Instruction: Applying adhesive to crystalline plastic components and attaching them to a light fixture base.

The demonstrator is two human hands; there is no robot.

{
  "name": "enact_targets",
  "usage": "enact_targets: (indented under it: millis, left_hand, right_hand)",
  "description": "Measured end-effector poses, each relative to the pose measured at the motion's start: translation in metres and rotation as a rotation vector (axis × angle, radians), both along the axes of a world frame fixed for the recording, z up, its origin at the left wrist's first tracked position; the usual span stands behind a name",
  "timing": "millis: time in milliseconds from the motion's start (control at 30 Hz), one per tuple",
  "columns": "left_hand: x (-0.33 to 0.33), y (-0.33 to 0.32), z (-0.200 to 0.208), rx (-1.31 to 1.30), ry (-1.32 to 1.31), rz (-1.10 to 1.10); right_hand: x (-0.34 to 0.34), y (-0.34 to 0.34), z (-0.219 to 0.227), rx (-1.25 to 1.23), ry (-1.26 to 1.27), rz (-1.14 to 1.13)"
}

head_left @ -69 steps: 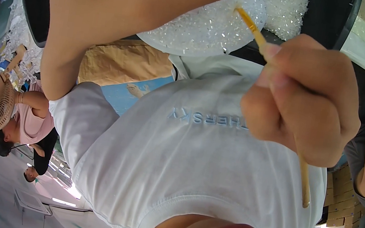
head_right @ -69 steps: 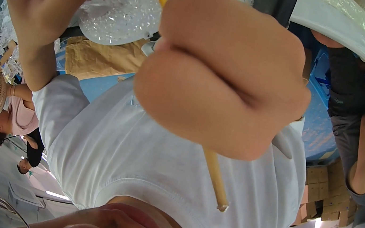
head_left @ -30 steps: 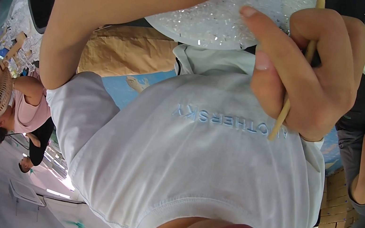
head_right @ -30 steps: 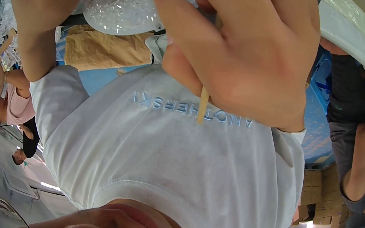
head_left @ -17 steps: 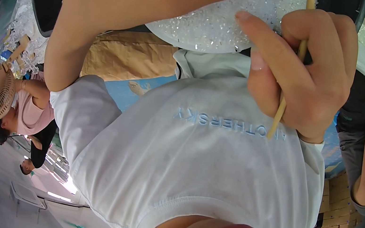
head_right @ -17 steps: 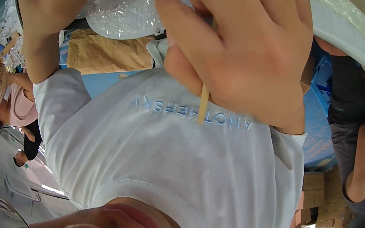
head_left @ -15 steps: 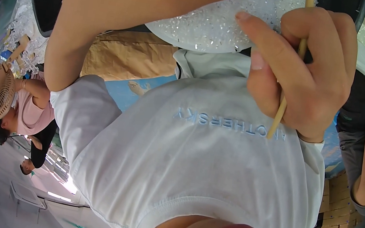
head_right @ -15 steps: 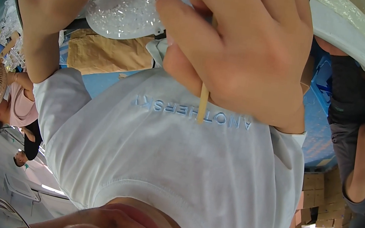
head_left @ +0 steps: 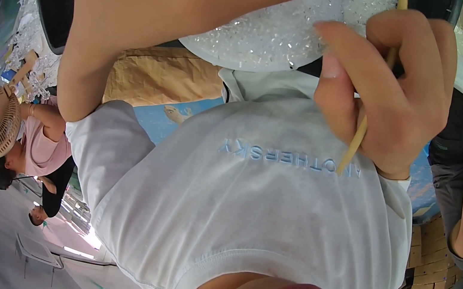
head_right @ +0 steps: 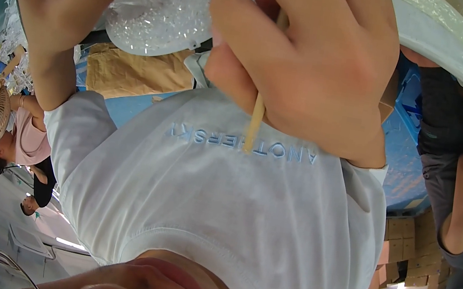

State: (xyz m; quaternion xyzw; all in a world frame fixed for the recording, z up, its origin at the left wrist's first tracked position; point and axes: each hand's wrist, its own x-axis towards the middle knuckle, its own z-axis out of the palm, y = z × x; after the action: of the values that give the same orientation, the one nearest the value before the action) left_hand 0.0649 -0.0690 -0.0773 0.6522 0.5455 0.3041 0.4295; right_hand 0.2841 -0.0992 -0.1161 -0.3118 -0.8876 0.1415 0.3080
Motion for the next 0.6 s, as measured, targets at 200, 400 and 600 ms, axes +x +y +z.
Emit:
enact_targets:
  millis: [200,400,600]
  left_hand:
    - [-0.007,-0.007,-0.011,0.014,-0.069,-0.042]
    - [-0.011,-0.010,-0.013,0.042,-0.172,-0.067]
    - [-0.002,-0.007,-0.005,0.002,-0.152,0.008]
  right_hand:
    - [-0.001,0.000,0.001,0.001,-0.004,-0.008]
    - [-0.002,-0.001,-0.001,-0.048,0.028,0.002]
    - [-0.001,-0.001,0.002,-0.053,0.031,-0.013]
